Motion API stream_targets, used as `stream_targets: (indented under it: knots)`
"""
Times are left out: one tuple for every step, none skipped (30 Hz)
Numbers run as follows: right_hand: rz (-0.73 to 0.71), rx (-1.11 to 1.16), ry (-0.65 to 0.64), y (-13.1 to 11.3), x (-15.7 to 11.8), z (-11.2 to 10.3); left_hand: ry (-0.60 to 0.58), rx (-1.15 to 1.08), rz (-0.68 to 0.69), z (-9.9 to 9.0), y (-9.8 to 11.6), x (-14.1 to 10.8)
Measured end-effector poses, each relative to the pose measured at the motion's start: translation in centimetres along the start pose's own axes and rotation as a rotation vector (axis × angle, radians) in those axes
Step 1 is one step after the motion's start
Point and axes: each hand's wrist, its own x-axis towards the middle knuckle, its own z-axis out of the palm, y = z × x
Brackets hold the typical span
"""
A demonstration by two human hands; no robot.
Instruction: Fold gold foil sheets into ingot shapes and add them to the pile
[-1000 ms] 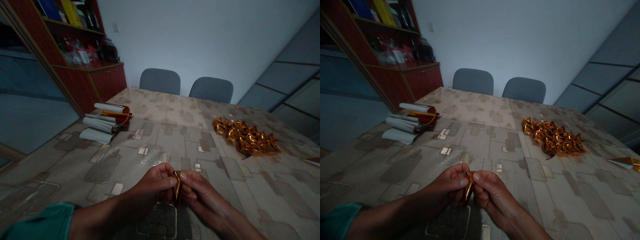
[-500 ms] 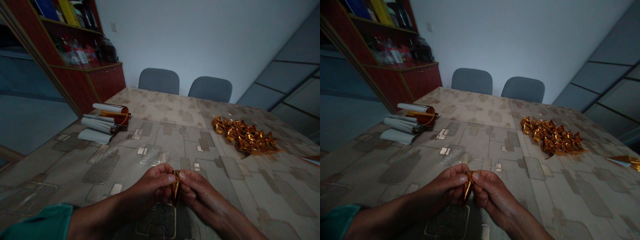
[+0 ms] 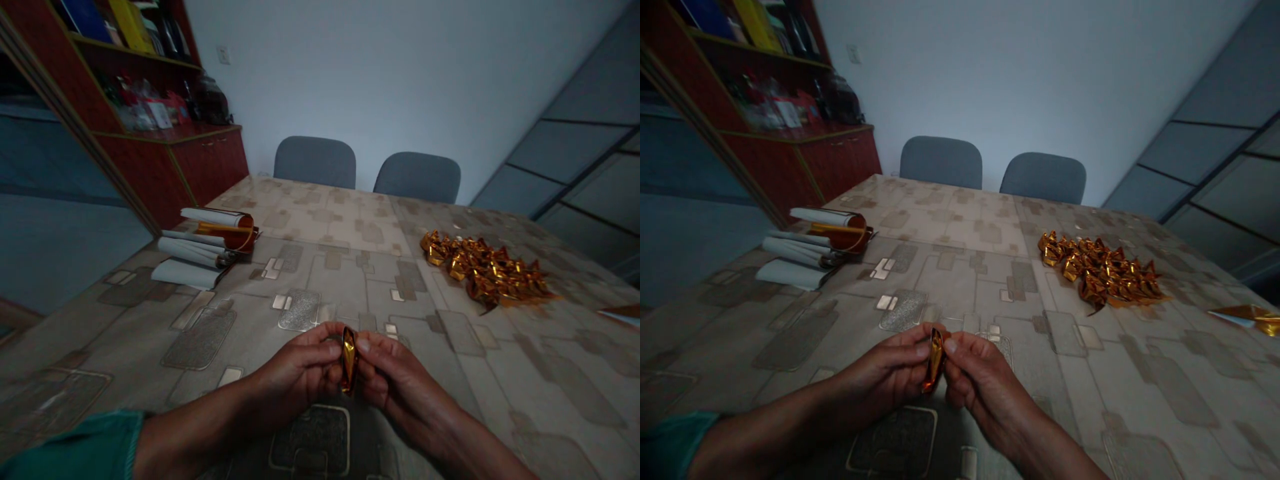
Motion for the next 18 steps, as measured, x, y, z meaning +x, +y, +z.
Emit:
stream_targets:
  knots:
    - [-0.003, -0.002, -0.005, 0.0, 0.0, 0.0, 0.000, 0.011, -0.001, 0.0, 0.0, 0.0]
    - [-0.008, -0.005, -0.006, 0.0, 0.0, -0.1, -0.002, 0.018, -0.004, 0.1, 0.1, -0.1]
    - [-0.010, -0.010, -0.003, 0.0, 0.0, -0.1, -0.006, 0.021, -0.007, 0.1, 0.1, -0.1]
    - [-0.011, -0.016, 0.001, 0.0, -0.1, -0.2, -0.011, 0.020, -0.010, 0.1, 0.2, -0.2]
    - [-0.011, -0.022, 0.009, 0.0, -0.1, -0.2, -0.015, 0.016, -0.012, 0.1, 0.2, -0.2]
    - [-0.011, -0.025, 0.018, 0.0, -0.1, -0.2, -0.020, 0.009, -0.015, 0.0, 0.2, -0.2]
    - [-0.011, -0.027, 0.028, 0.0, -0.1, -0.2, -0.026, 0.000, -0.015, 0.0, 0.2, -0.2]
    - [-0.011, -0.027, 0.037, -0.1, -0.1, -0.2, -0.031, -0.010, -0.012, -0.1, 0.3, -0.2]
    - [-0.014, -0.026, 0.045, -0.1, -0.1, -0.1, -0.033, -0.019, -0.002, -0.1, 0.3, -0.2]
    - [-0.021, -0.025, 0.050, -0.2, -0.1, -0.1, -0.033, -0.028, 0.011, 0.0, 0.3, -0.3]
    - [-0.027, -0.023, 0.052, -0.2, -0.1, 0.0, -0.031, -0.036, 0.024, 0.1, 0.4, -0.3]
    - [-0.035, -0.019, 0.051, -0.3, -0.1, 0.0, -0.025, -0.043, 0.036, 0.2, 0.4, -0.3]
    - [-0.042, -0.010, 0.049, -0.3, -0.1, 0.1, -0.017, -0.048, 0.049, 0.3, 0.5, -0.3]
    - [-0.046, 0.003, 0.049, -0.4, -0.1, 0.1, -0.005, -0.049, 0.062, 0.5, 0.6, -0.4]
    - [-0.050, 0.020, 0.055, -0.4, -0.1, 0.2, 0.008, -0.048, 0.076, 0.6, 0.7, -0.4]
    - [-0.055, 0.037, 0.065, -0.4, -0.2, 0.2, 0.024, -0.047, 0.092, 0.8, 0.8, -0.4]
    - [-0.057, 0.050, 0.073, -0.4, -0.2, 0.2, 0.043, -0.044, 0.112, 0.9, 0.9, -0.4]
    - [-0.055, 0.059, 0.078, -0.4, -0.3, 0.2, 0.063, -0.042, 0.135, 1.0, 1.0, -0.4]
